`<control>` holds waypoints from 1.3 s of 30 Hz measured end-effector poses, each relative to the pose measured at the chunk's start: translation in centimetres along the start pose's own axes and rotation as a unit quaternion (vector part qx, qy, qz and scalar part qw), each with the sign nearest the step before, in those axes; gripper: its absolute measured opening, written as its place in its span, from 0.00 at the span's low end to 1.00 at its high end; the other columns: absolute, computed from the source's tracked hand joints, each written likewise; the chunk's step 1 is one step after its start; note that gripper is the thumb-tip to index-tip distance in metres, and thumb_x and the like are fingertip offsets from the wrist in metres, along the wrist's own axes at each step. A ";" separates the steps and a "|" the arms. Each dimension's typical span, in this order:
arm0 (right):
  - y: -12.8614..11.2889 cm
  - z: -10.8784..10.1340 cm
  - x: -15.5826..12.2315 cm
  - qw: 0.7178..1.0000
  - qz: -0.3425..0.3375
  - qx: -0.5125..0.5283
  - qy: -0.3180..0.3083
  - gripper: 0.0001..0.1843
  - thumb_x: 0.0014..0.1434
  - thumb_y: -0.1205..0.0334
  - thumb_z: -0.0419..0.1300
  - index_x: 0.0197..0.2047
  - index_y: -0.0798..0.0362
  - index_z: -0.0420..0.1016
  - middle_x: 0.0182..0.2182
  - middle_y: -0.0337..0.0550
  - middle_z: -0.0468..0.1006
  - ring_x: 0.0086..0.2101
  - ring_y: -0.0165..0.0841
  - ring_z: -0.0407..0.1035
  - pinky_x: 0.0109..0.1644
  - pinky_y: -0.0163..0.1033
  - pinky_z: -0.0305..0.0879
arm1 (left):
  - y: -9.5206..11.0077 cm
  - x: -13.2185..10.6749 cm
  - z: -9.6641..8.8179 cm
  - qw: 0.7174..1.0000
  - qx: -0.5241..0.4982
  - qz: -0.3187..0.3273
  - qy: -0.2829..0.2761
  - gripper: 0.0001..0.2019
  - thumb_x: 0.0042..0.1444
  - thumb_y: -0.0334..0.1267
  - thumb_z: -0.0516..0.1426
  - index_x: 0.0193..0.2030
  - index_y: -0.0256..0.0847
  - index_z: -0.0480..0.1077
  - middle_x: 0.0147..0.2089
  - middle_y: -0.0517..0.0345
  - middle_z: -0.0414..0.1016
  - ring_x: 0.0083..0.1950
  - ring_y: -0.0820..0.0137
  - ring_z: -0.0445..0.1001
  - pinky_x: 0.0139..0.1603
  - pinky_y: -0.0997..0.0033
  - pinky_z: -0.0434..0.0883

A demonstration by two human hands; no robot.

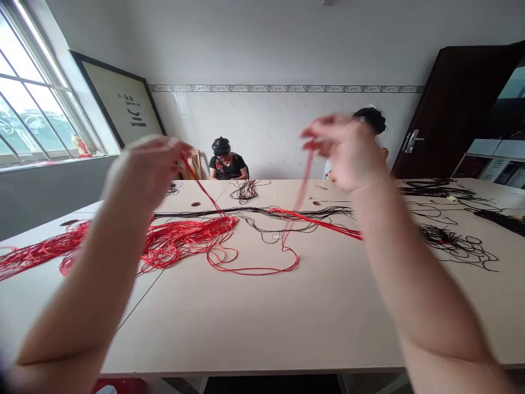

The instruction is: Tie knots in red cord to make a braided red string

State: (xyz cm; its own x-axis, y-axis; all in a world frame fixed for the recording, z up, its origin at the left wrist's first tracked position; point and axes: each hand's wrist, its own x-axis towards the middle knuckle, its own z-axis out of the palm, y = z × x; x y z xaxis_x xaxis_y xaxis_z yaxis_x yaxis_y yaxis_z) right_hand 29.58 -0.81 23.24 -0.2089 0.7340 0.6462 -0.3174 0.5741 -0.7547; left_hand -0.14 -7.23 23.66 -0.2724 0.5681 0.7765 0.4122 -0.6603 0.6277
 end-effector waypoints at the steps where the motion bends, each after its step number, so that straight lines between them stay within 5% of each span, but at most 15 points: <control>1: 1.4 2.0 -0.9 0.999 0.004 0.023 -0.022 0.08 0.53 0.65 0.57 0.29 0.53 0.78 0.29 0.34 0.79 0.40 0.30 0.71 0.33 0.41 0.56 | 0.1 -1.7 2.0 0.999 -0.016 -0.002 -0.038 0.05 0.48 0.34 0.60 0.29 0.34 0.77 0.26 0.62 0.73 0.35 0.73 0.74 0.41 0.66 0.64; 4: 5.3 6.9 -3.6 0.998 -0.012 0.040 -0.046 0.04 0.52 0.64 0.60 0.28 0.53 0.76 0.28 0.37 0.78 0.32 0.28 0.70 0.40 0.39 0.65 | -0.6 -5.9 5.3 0.999 0.010 0.042 -0.012 0.02 0.45 0.37 0.63 0.25 0.43 0.76 0.29 0.60 0.72 0.35 0.71 0.70 0.40 0.65 0.66; 7: 7.6 8.7 -5.1 0.996 0.018 0.059 -0.062 0.06 0.55 0.60 0.60 0.30 0.53 0.74 0.29 0.39 0.77 0.31 0.28 0.69 0.43 0.39 0.66 | -1.6 -7.8 6.1 0.998 0.023 0.057 -0.002 0.02 0.47 0.38 0.62 0.27 0.47 0.77 0.31 0.59 0.70 0.36 0.69 0.68 0.40 0.64 0.65; 20: 9.4 9.4 -5.5 0.990 0.016 0.137 -0.032 0.05 0.54 0.58 0.62 0.31 0.49 0.76 0.27 0.38 0.73 0.35 0.30 0.68 0.44 0.39 0.65 | -2.8 -9.1 8.0 0.994 -0.106 0.026 -0.025 0.07 0.51 0.37 0.60 0.36 0.50 0.79 0.41 0.56 0.74 0.45 0.67 0.71 0.45 0.65 0.70; 28: 9.8 9.4 -5.2 0.981 0.028 0.185 -0.058 0.05 0.55 0.60 0.60 0.35 0.49 0.76 0.30 0.39 0.74 0.35 0.29 0.68 0.49 0.41 0.65 | -3.6 -8.8 8.6 0.997 -0.074 0.038 0.000 0.07 0.52 0.38 0.60 0.37 0.52 0.78 0.43 0.59 0.76 0.49 0.68 0.71 0.50 0.64 0.69; 32: 9.2 9.3 -5.5 0.982 0.004 0.177 -0.061 0.04 0.55 0.61 0.60 0.33 0.51 0.75 0.30 0.39 0.75 0.36 0.29 0.69 0.48 0.40 0.66 | -3.7 -8.7 8.5 0.992 -0.124 -0.017 -0.022 0.09 0.51 0.38 0.61 0.40 0.52 0.77 0.42 0.59 0.77 0.48 0.69 0.72 0.47 0.67 0.71; 39: 8.3 9.2 -5.9 0.992 -0.005 0.109 -0.069 0.06 0.56 0.59 0.60 0.32 0.53 0.73 0.30 0.40 0.74 0.35 0.30 0.68 0.45 0.39 0.66 | -2.6 -8.5 7.1 0.984 -0.164 -0.051 -0.048 0.04 0.46 0.35 0.64 0.30 0.46 0.76 0.39 0.58 0.74 0.46 0.68 0.72 0.41 0.69 0.73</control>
State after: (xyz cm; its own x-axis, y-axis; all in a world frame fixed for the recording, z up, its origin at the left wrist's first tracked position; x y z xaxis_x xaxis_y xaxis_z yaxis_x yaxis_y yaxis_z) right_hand 19.71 -3.72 14.20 -0.3237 0.6637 0.6743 -0.5101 0.4778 -0.7152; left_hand 7.31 -6.91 15.04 -0.2086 0.6725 0.7101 0.0802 -0.7118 0.6978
